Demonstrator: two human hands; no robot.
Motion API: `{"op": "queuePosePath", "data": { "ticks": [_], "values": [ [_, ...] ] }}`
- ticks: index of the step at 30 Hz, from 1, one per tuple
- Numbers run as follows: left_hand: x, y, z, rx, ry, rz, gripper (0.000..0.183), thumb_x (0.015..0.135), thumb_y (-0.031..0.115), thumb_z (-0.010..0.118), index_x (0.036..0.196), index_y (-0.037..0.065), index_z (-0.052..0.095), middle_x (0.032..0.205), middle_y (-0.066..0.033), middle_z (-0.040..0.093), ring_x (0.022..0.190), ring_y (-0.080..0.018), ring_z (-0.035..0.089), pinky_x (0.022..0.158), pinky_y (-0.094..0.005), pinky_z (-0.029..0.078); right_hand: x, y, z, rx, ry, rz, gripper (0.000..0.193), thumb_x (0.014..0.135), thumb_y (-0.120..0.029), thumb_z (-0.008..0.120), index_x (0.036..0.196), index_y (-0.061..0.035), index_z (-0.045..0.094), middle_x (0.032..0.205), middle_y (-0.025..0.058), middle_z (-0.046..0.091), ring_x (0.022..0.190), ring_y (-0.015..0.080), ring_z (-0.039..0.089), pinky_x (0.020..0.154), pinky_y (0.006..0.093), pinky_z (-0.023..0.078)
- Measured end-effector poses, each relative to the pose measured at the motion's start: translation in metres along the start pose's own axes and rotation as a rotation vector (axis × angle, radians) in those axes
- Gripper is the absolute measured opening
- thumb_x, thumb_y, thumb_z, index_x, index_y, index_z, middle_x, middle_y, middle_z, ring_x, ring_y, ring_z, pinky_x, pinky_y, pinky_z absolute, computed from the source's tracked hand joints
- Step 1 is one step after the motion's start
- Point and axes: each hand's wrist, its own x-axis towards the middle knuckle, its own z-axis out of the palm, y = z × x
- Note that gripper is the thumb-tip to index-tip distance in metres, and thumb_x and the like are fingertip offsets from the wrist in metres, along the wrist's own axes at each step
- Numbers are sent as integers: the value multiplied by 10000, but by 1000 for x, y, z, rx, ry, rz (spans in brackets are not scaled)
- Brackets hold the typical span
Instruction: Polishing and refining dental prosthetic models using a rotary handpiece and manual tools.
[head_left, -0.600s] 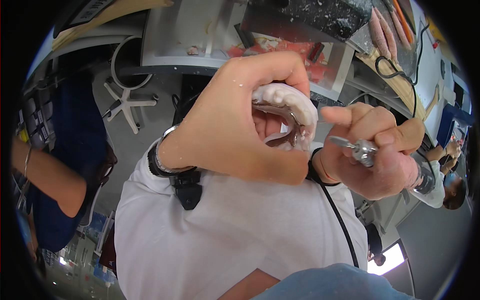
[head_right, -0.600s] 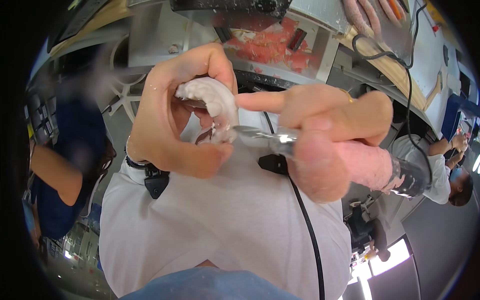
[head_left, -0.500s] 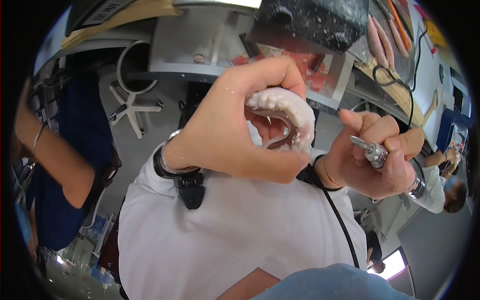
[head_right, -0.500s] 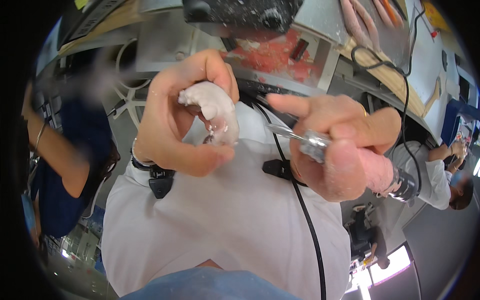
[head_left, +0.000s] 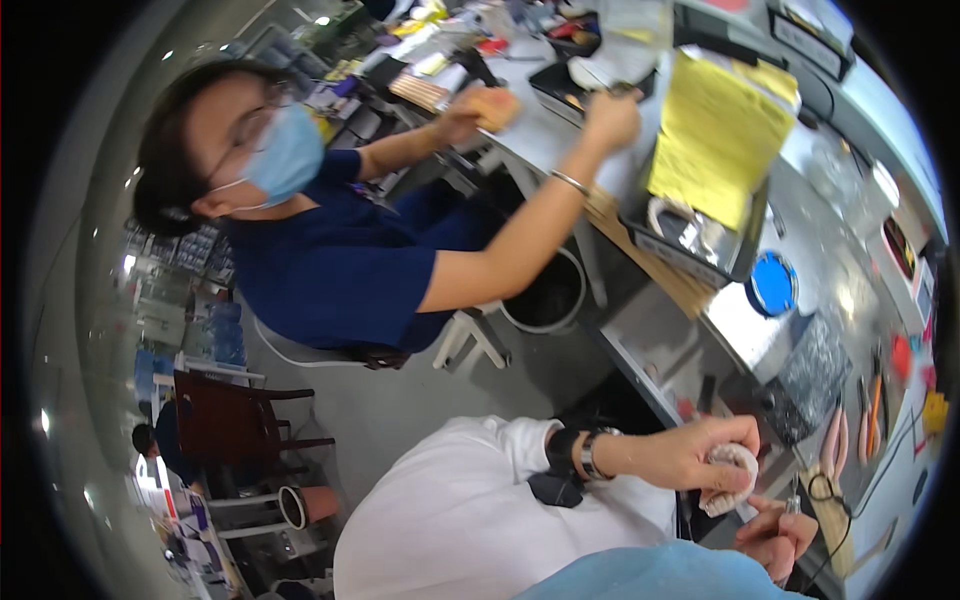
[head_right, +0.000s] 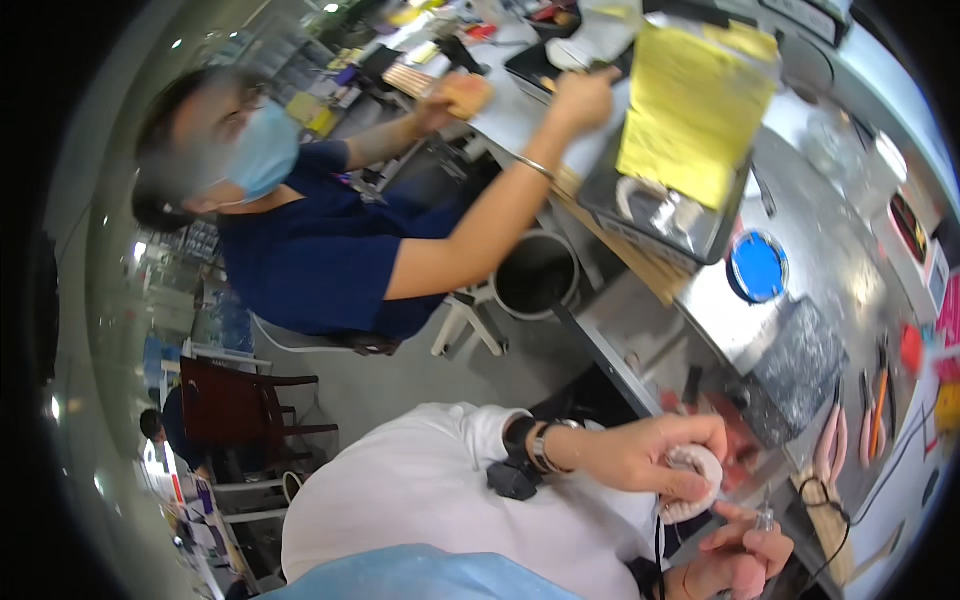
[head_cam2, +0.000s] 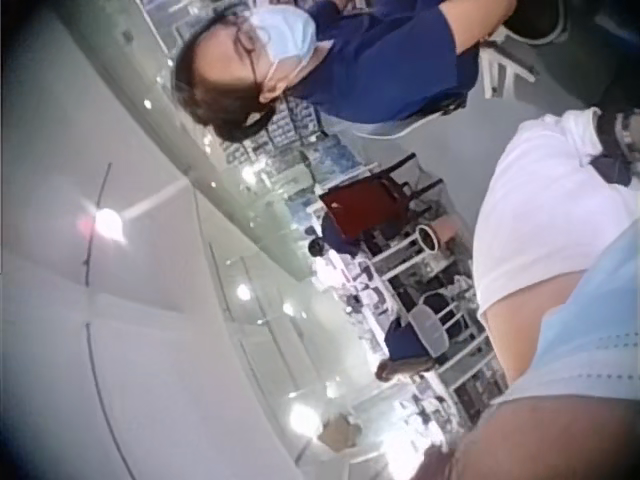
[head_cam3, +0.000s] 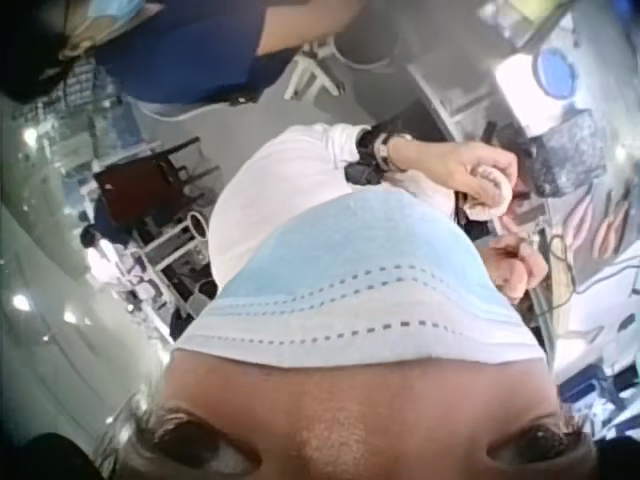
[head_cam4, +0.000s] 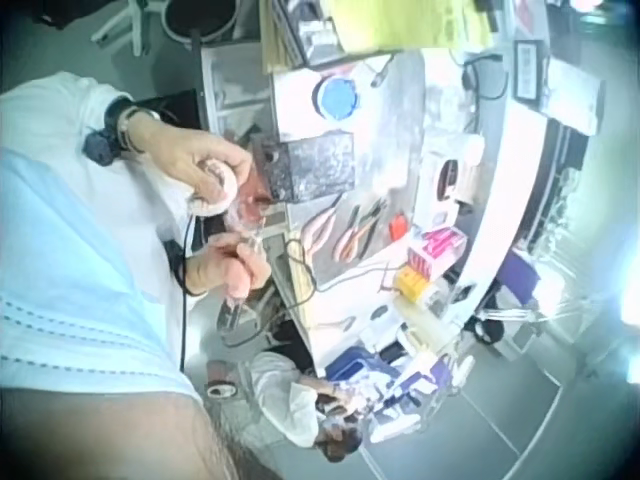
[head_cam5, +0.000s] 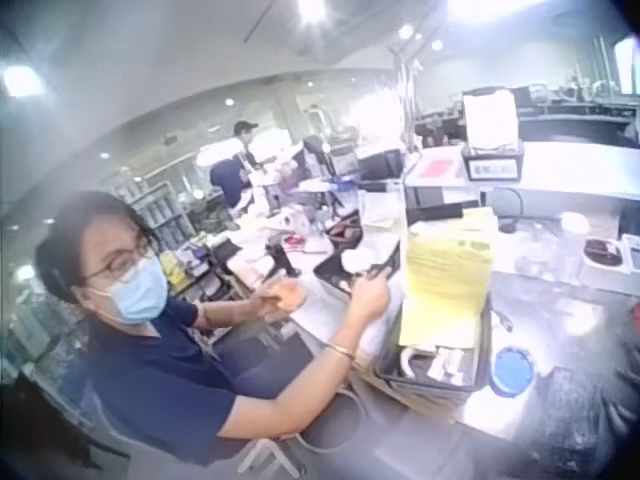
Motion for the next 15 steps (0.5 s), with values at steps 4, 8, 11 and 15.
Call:
{"op": "queuePosePath", "data": {
  "ticks": [4,8,11,15],
  "values": [
    [-1,-1,5,11,47,57,290,917,275,601,1020,48,453,954,-11,495,882,-68,470,737,-228,409,8,-4,-2,14,-154,68,409,915,-397,541,1118,-64,417,966,232,629,781,219,605,766,337,487],
    [3,2,6,-2,116,152,251,934,235,571,1031,44,441,902,-15,500,828,-57,494,681,-217,435,21,-10,17,-177,-220,-71,472,862,-330,651,1154,-73,384,1095,213,603,954,245,601,885,340,454],
    [7,2,7,44,157,239,233,935,197,564,1039,37,431,885,-21,513,802,-72,516,683,-230,442,22,-9,24,-237,-252,-84,544,808,-264,722,1171,-58,373,1120,196,594,1037,271,593,925,354,450],
    [12,0,6,142,203,336,233,914,133,582,1053,32,425,909,-48,552,821,-115,538,754,-262,428,18,-1,29,-404,-48,-43,619,673,-292,833,1048,-54,402,1020,206,607,892,269,618,807,366,485]
  ]
}}
